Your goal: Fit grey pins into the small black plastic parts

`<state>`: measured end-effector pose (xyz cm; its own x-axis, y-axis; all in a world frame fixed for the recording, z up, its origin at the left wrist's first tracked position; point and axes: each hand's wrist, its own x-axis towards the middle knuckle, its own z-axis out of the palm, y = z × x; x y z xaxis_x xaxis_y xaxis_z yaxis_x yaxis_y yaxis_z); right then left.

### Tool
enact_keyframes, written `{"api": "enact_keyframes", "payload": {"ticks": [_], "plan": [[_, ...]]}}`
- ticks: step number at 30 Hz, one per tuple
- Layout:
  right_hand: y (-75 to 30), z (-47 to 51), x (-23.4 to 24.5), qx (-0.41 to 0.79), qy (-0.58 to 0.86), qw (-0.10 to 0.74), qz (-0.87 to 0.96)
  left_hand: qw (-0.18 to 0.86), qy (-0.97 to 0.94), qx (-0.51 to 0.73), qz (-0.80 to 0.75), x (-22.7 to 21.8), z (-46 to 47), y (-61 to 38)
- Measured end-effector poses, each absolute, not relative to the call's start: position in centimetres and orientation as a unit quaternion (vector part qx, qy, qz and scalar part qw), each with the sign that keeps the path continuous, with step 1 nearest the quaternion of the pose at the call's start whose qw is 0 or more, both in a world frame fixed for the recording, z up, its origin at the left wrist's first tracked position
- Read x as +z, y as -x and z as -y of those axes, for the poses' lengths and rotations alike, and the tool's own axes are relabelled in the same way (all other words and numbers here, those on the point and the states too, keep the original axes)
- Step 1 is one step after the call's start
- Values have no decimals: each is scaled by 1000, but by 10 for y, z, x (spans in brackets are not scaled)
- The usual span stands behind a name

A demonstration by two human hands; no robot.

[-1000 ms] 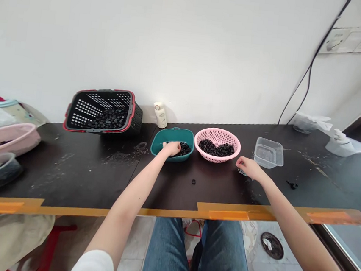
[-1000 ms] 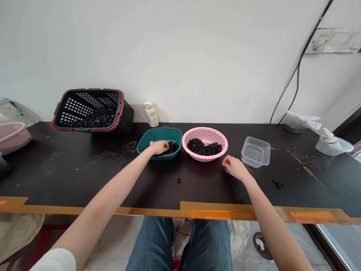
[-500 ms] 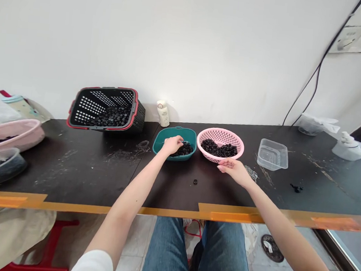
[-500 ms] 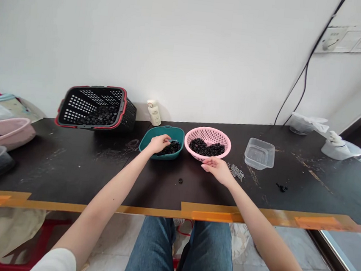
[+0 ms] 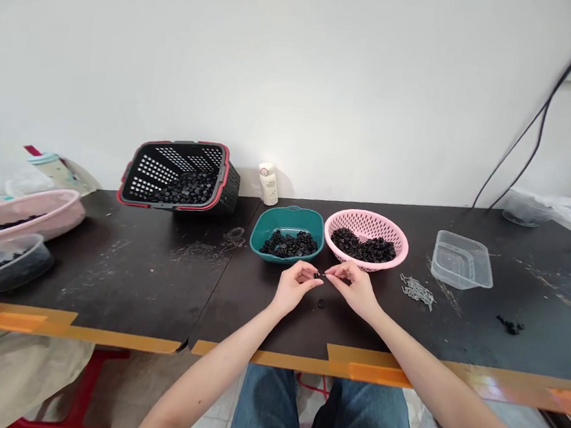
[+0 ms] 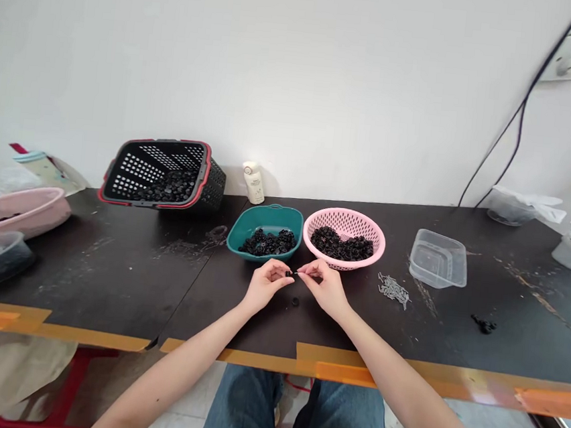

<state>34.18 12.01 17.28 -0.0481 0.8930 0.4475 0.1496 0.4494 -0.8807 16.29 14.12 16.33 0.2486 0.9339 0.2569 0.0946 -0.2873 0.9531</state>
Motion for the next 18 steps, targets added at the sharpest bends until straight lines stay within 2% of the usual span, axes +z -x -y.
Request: {"api": "enact_keyframes", "payload": {"ticks": [8, 12, 15, 18], "plan": [[-342, -117, 176, 313, 415, 515, 682, 405, -687, 461, -389, 166, -140, -165], [-344, -115, 178, 267, 418, 489, 718, 400, -684, 460, -401, 164, -138, -166], [-344, -113, 177, 235, 416, 475, 739, 414, -682, 443, -409, 162, -138, -166], [-341, -113, 174, 264, 412, 487, 724, 474, -656, 430, -401, 157, -140, -167]]}}
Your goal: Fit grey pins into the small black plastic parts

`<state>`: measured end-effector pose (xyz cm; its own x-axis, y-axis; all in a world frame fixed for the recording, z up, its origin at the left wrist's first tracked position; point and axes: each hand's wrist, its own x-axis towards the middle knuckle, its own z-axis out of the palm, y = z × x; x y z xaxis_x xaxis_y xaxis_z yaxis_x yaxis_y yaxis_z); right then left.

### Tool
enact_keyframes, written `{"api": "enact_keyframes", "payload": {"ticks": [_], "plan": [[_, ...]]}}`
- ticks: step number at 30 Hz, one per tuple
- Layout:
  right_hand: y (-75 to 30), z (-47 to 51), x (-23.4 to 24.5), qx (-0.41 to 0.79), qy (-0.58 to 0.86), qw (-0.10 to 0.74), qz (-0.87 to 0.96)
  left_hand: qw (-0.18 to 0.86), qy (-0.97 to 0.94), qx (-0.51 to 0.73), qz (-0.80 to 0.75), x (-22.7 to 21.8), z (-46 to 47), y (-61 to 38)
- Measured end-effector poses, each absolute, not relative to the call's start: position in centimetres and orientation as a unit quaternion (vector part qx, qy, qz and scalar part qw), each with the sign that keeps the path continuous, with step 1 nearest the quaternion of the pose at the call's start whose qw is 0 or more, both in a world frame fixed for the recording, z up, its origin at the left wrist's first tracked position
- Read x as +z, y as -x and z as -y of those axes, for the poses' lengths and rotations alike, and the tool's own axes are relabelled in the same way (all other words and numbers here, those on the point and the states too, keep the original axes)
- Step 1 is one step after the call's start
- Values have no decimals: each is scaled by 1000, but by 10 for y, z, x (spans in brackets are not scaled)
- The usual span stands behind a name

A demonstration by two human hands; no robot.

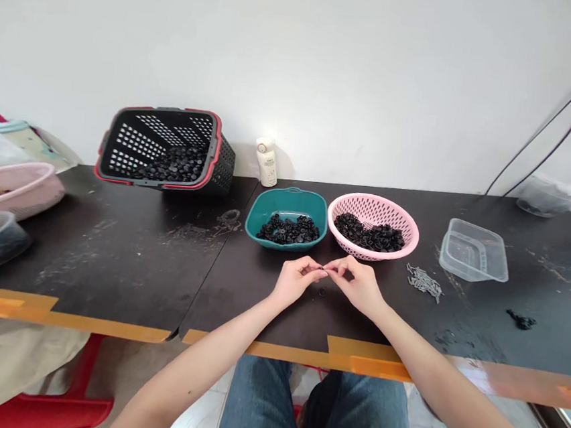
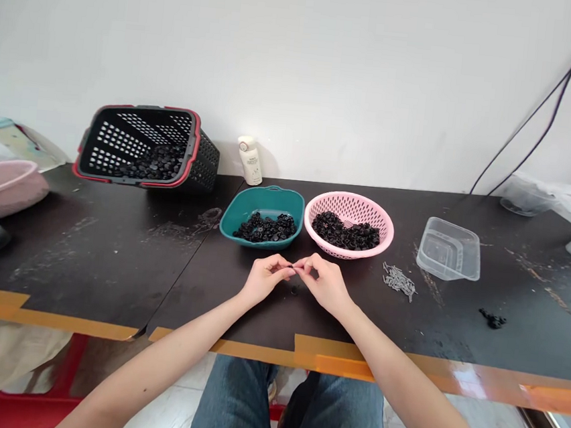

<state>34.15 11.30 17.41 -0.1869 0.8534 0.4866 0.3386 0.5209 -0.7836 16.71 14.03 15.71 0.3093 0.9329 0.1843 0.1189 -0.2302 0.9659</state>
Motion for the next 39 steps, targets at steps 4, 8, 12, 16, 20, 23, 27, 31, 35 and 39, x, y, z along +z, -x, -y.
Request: {"api": "enact_keyframes", "payload": {"ticks": [4, 8, 12, 16, 20, 23, 27, 31, 35, 39], "plan": [[-340, -117, 174, 372, 393, 530, 652, 585, -576, 442, -362, 153, -145, -171], [-349, -124, 176, 438, 400, 534, 602, 602, -543, 463, -359, 155, -148, -172], [-356, -124, 174, 384, 453, 366, 717, 473, -630, 489, -375, 158, -143, -168], [-352, -120, 169, 333, 442, 252, 794, 303, -699, 524, -381, 160, -138, -165], [-350, -121, 168, 350, 426, 289, 782, 230, -716, 536, -385, 161, -139, -162], [-353, -124, 170, 385, 419, 357, 740, 221, -722, 534, -379, 162, -138, -162], [-356, -125, 174, 412, 407, 417, 701, 233, -716, 548, -364, 161, -135, -166], [-356, -124, 178, 456, 372, 444, 676, 223, -726, 549, -349, 162, -133, -167], [-354, -121, 180, 506, 376, 469, 618, 203, -742, 548, -328, 161, -132, -166], [-352, -119, 180, 525, 393, 480, 582, 190, -749, 546, -325, 159, -132, -165]]}}
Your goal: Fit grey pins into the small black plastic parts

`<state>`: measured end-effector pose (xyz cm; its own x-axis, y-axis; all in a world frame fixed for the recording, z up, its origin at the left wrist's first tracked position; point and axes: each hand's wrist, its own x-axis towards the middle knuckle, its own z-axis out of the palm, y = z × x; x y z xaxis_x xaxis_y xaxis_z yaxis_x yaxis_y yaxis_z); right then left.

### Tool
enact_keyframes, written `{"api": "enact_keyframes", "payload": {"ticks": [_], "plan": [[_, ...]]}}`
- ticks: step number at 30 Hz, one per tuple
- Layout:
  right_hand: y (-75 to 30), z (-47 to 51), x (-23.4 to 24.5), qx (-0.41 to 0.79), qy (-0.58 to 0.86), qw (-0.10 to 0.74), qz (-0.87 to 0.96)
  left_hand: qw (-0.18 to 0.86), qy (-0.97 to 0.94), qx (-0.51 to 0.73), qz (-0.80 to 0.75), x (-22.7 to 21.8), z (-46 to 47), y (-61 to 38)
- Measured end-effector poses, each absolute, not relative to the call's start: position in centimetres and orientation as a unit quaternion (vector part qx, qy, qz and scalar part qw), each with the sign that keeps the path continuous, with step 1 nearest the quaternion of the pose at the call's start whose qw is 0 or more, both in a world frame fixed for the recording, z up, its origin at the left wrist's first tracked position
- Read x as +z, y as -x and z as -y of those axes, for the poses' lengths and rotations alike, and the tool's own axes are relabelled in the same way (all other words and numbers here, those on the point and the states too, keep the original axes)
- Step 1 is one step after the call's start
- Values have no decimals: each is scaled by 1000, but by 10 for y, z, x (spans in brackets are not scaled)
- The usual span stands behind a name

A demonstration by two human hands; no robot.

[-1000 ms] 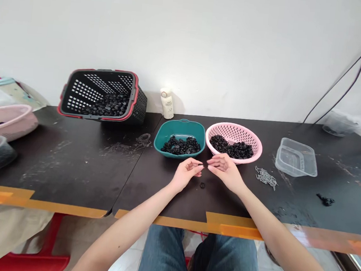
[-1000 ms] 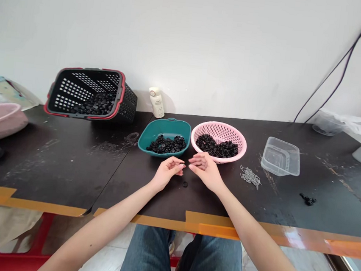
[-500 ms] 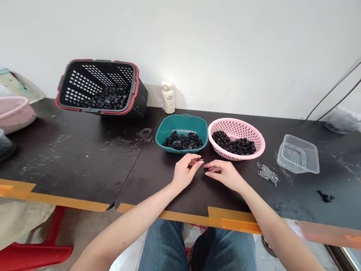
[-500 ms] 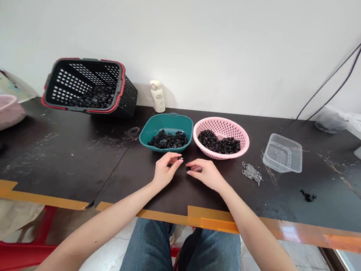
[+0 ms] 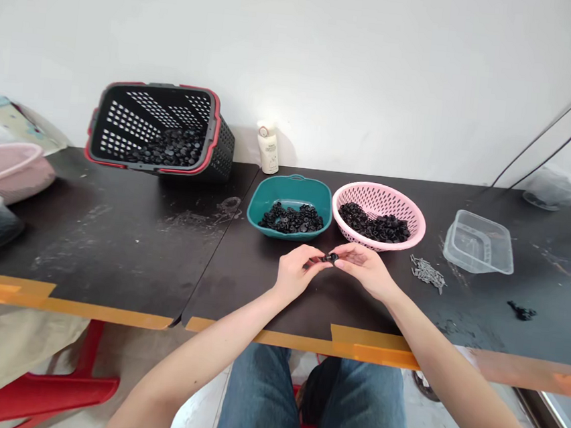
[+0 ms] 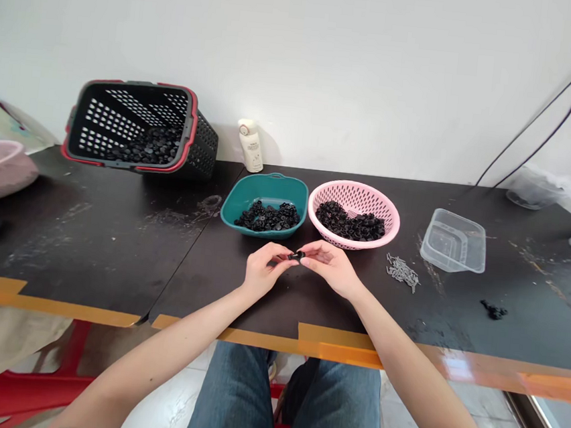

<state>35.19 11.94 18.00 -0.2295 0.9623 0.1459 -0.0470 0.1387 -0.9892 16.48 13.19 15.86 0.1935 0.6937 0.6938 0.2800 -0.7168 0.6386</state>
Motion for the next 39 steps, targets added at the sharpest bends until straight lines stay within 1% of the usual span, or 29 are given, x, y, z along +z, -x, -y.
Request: {"api": "enact_keyframes", "payload": {"ticks": [6, 12, 20, 27, 35, 39], "plan": [[-352, -120, 178, 527, 399, 472, 584, 164, -758, 547, -314, 158, -131, -164], [-350, -120, 175, 512, 405, 478, 588, 146, -772, 520, -336, 160, -130, -164], [-348, -118, 176, 536, 400, 502, 549, 123, -787, 509, -326, 157, -132, -162], [-348, -118, 177, 545, 414, 502, 529, 94, -793, 521, -302, 155, -133, -162], [-348, -117, 179, 542, 416, 505, 527, 99, -784, 526, -314, 156, -132, -163], [-347, -116, 181, 542, 421, 496, 531, 84, -795, 515, -310, 154, -134, -162]]}}
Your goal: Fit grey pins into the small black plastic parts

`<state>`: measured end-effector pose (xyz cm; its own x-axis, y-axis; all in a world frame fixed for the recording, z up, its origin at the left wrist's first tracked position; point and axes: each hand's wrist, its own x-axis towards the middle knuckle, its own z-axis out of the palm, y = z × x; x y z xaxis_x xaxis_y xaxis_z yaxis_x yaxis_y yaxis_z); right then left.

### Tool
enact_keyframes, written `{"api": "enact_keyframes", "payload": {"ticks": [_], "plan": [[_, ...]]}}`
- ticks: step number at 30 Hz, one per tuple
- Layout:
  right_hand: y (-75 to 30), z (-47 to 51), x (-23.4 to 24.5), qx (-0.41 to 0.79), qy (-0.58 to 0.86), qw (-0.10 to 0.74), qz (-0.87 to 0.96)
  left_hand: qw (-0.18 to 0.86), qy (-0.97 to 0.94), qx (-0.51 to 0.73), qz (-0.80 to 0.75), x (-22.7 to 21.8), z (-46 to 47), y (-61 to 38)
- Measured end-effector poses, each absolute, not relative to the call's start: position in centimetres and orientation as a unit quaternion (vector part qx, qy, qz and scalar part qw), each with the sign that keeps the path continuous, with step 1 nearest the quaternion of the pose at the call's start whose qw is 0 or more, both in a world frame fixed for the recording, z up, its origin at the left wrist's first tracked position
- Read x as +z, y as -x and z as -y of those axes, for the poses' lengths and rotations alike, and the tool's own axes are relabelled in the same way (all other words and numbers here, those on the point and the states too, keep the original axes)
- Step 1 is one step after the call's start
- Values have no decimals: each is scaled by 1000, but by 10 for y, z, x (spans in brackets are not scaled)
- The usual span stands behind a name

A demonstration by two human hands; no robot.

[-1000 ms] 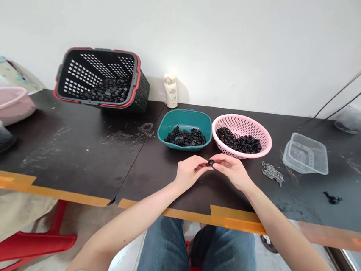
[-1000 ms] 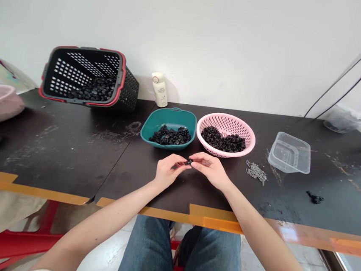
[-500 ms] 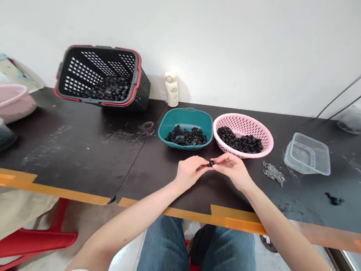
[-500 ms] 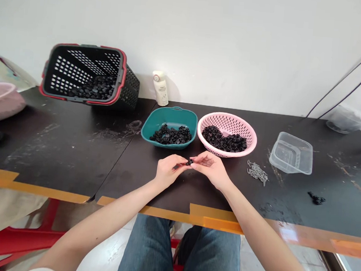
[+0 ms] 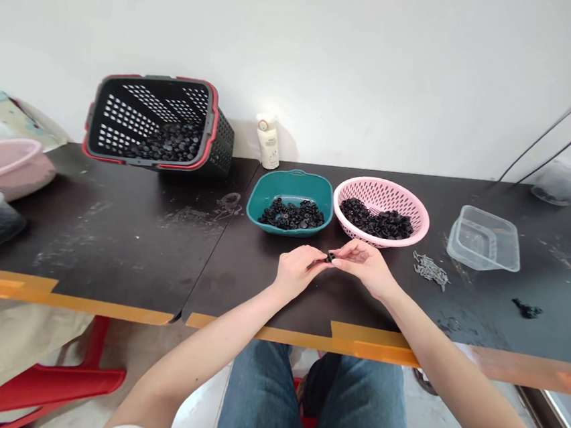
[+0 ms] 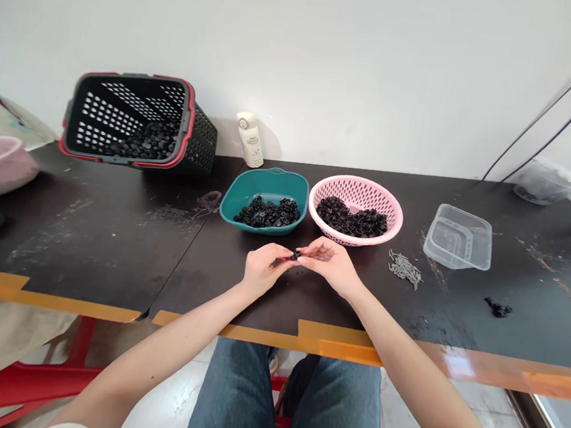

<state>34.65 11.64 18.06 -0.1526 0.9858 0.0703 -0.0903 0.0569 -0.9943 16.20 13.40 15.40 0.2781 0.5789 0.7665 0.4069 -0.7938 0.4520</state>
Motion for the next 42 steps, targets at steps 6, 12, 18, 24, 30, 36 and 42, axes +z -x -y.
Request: {"api": "enact_keyframes", "payload": {"ticks": [6, 12, 18, 24, 30, 36, 42], "plan": [[-342, -114, 182, 540, 420, 499, 533, 22, -803, 514, -300, 154, -136, -159], [-335, -112, 179, 525, 424, 515, 529, -4, -820, 482, -308, 154, -134, -162], [-333, -114, 176, 546, 408, 523, 512, 68, -785, 517, -335, 160, -132, -164], [-335, -114, 175, 574, 375, 536, 492, 110, -785, 511, -332, 164, -133, -161], [-336, -113, 175, 483, 413, 528, 563, 103, -784, 520, -323, 162, -133, -161], [-336, -109, 179, 446, 420, 531, 586, 86, -780, 531, -320, 163, -132, -161], [-337, -109, 177, 472, 393, 539, 577, 66, -779, 541, -311, 162, -131, -161]]}}
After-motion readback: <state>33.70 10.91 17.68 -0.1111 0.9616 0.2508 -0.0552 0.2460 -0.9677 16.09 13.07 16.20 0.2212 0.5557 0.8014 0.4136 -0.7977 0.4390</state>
